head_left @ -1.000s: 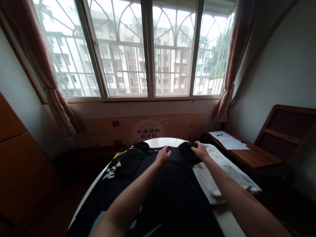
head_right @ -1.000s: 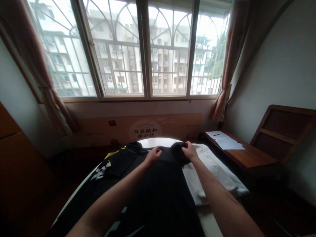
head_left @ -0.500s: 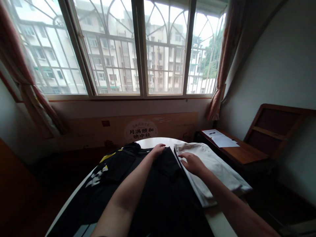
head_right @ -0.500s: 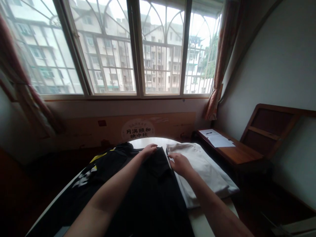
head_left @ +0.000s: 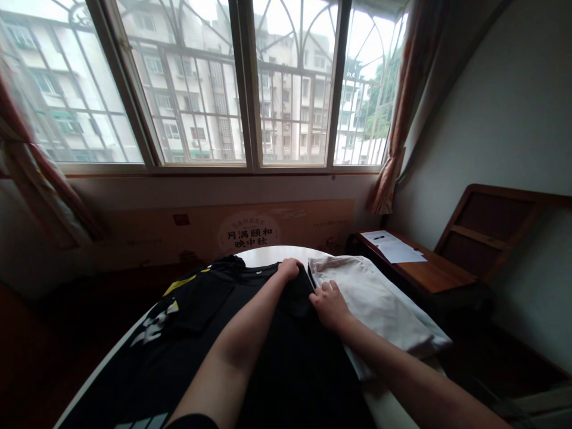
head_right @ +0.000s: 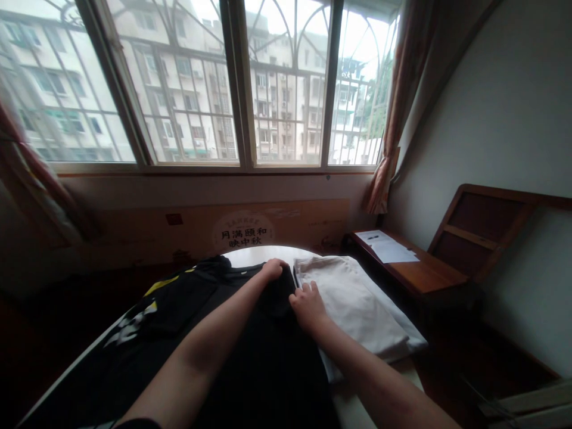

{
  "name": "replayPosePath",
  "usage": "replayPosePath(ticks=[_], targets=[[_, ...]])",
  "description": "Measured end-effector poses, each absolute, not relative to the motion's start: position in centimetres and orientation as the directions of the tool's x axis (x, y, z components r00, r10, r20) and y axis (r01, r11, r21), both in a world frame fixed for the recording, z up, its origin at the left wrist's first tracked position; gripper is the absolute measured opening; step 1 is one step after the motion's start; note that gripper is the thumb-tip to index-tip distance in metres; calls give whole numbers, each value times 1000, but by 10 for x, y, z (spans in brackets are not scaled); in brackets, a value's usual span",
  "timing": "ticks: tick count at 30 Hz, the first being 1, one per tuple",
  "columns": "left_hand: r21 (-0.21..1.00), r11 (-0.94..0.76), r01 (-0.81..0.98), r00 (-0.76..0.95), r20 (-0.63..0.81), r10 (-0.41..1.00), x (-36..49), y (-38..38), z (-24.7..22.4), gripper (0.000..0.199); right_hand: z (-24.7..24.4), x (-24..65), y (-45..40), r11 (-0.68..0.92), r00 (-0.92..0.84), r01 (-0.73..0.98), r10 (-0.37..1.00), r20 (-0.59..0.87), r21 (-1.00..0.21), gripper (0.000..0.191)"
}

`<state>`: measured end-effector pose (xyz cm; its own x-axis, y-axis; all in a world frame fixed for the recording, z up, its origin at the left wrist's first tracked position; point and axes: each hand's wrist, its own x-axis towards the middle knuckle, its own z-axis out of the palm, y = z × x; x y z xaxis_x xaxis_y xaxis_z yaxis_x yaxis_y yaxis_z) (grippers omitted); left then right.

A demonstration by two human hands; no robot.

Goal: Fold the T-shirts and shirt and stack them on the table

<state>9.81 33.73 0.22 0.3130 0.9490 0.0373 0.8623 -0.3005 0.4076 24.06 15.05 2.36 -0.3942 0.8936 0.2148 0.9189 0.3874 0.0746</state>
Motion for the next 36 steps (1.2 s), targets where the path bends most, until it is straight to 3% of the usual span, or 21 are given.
replayPosePath(ticks=[8, 11, 14, 20, 27, 31, 36], targets=[[305, -476, 825, 448, 159, 880, 104, 326, -20, 46, 18, 245, 143, 418, -437, 898, 883, 169, 136, 34], [268, -496, 826, 450, 216, 866, 102, 318, -20, 50, 17, 243, 136, 482, -500, 865, 849, 171, 135, 44], [236, -498, 834, 447, 237, 862, 101, 311, -15, 52, 18, 238, 129, 573, -570, 820, 812, 130, 17, 62], [189, -496, 848, 489, 85, 868, 107, 298, -24, 58, 19, 230, 110, 538, -566, 795, 824, -24, -281, 69], [159, -432, 888, 431, 43, 901, 112, 290, -23, 67, 17, 235, 76, 486, -541, 811, 835, -101, -325, 73], [147, -401, 904, 393, 84, 916, 117, 273, -11, 70, 27, 245, 38, 513, -547, 805, 837, -35, -298, 70], [152, -371, 916, 373, 20, 928, 122, 237, -13, 80, -1, 289, -13, 635, -598, 755, 769, 228, -162, 52]])
